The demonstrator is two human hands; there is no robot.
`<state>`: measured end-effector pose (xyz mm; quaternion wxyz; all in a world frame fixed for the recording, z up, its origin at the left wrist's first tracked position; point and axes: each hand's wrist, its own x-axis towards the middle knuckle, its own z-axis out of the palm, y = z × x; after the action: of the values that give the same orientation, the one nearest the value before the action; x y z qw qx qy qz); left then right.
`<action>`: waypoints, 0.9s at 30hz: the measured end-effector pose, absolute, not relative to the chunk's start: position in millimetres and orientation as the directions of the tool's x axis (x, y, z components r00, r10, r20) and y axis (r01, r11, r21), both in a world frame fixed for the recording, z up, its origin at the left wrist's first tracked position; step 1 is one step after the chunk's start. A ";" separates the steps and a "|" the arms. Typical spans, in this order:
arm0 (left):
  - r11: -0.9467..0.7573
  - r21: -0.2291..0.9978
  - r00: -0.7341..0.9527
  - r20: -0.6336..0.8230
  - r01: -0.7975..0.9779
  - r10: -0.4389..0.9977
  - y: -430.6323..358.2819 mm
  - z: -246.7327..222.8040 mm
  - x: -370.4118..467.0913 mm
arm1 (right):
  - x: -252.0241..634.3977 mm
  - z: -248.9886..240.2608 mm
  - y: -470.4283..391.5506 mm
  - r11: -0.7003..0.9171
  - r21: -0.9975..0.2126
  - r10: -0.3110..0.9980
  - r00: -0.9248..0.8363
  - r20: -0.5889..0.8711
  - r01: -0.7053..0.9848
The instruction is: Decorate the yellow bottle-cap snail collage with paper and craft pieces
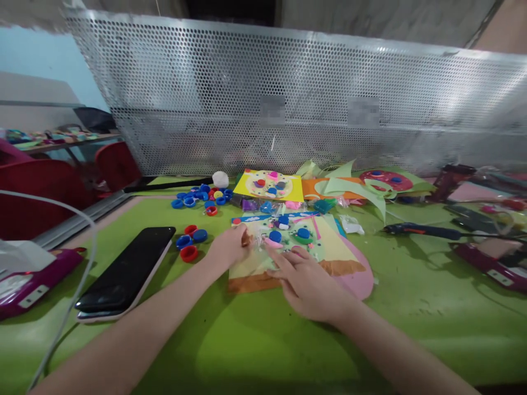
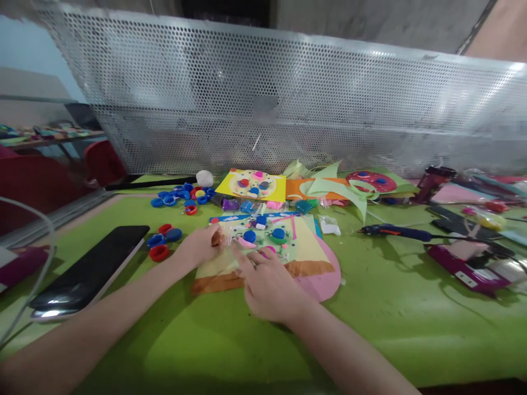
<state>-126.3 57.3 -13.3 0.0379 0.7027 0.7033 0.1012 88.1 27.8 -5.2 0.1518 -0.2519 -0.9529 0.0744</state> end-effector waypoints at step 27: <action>-0.696 0.020 0.583 0.529 0.718 0.617 29.1 17.6 -89.5 | 118.9 21.5 60.8 0.836 -0.015 0.472 -0.704 0.531 0.549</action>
<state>-89.5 29.1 17.6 -0.0987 0.8841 0.3774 0.2572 118.9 60.8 21.5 0.2667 -0.2774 -0.9202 -0.0723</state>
